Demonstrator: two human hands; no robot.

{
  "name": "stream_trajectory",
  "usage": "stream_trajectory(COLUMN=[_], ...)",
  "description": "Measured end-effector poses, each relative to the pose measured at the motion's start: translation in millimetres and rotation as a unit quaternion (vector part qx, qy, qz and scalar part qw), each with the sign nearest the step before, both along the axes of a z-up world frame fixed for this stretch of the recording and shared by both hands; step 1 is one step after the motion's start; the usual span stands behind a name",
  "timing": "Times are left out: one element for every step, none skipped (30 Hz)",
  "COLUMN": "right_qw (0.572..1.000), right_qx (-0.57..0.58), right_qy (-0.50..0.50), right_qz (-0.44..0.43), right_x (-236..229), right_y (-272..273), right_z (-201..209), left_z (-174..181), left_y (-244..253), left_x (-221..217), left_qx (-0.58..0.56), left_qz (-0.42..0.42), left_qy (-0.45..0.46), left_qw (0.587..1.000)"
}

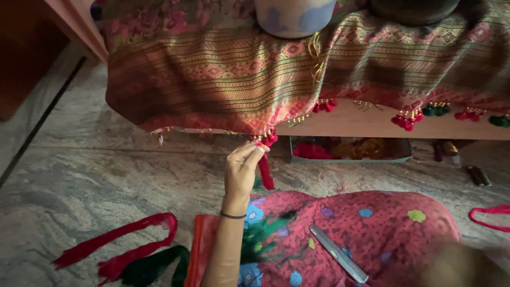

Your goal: Tying and trimming decorative tassels on the edge of a textile garment.

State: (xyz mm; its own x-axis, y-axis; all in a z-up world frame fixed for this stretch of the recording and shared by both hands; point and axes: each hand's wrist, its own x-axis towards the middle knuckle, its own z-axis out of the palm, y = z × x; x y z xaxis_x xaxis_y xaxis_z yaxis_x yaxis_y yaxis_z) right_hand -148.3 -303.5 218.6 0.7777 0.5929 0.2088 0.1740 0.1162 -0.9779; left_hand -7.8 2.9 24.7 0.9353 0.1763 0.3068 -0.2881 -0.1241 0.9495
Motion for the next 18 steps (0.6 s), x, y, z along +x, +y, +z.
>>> stream_trajectory(right_qw=[1.000,1.000,0.999,0.999,0.989,0.964,0.964,0.959,0.954,0.953,0.954,0.954,0.954,0.954,0.954,0.953,0.950,0.947], right_qx=[-0.011,-0.022,-0.033,-0.033,-0.104,-0.174,-0.172,-0.183,-0.197,-0.196,-0.193,-0.189,-0.189,-0.199,-0.208,-0.208,-0.213,-0.217], right_qy=[-0.005,-0.009,-0.013,-0.014,-0.085,-0.153,-0.156,-0.166,-0.175,-0.178,-0.181,-0.184,-0.184,-0.167,-0.151,-0.153,-0.156,-0.158], right_qz=[0.001,0.002,0.002,0.002,-0.063,-0.128,-0.129,-0.138,-0.145,-0.145,-0.144,-0.143,-0.142,-0.148,-0.156,-0.157,-0.167,-0.177], right_x=[25,45,59,82,106,131,141,152,163,166,166,166,166,166,168,169,168,167], right_y=[15,38,69,88,108,129,133,137,141,142,143,144,145,146,146,146,146,145], right_z=[-7,-12,-14,-31,-47,-63,-82,-101,-120,-119,-121,-123,-124,-124,-123,-120,-119,-117], left_z=[0,1,2,0,-1,-2,-2,-2,-3,-6,-11,-17,-16,-15,-13,-11,-11,-11], left_y=[1,3,3,3,5,6,9,12,14,17,20,22,23,23,23,22,21,20], left_x=[1,1,1,-1,0,1,1,2,3,8,8,7,7,7,8,10,10,10], left_qx=[0.001,-0.019,-0.040,-0.040,-0.090,-0.140,-0.138,-0.169,-0.203,-0.203,-0.206,-0.209,-0.209,-0.218,-0.225,-0.225,-0.223,-0.222], left_qz=[0.000,-0.014,-0.027,-0.027,-0.053,-0.078,-0.079,-0.093,-0.107,-0.107,-0.117,-0.128,-0.128,-0.136,-0.146,-0.147,-0.145,-0.142], left_qy=[-0.001,0.001,0.004,0.003,0.027,0.051,0.048,0.073,0.099,0.096,0.105,0.113,0.113,0.118,0.122,0.120,0.121,0.122], left_qw=[1.000,1.000,0.999,0.999,0.994,0.986,0.986,0.978,0.968,0.969,0.966,0.963,0.963,0.959,0.956,0.956,0.956,0.957])
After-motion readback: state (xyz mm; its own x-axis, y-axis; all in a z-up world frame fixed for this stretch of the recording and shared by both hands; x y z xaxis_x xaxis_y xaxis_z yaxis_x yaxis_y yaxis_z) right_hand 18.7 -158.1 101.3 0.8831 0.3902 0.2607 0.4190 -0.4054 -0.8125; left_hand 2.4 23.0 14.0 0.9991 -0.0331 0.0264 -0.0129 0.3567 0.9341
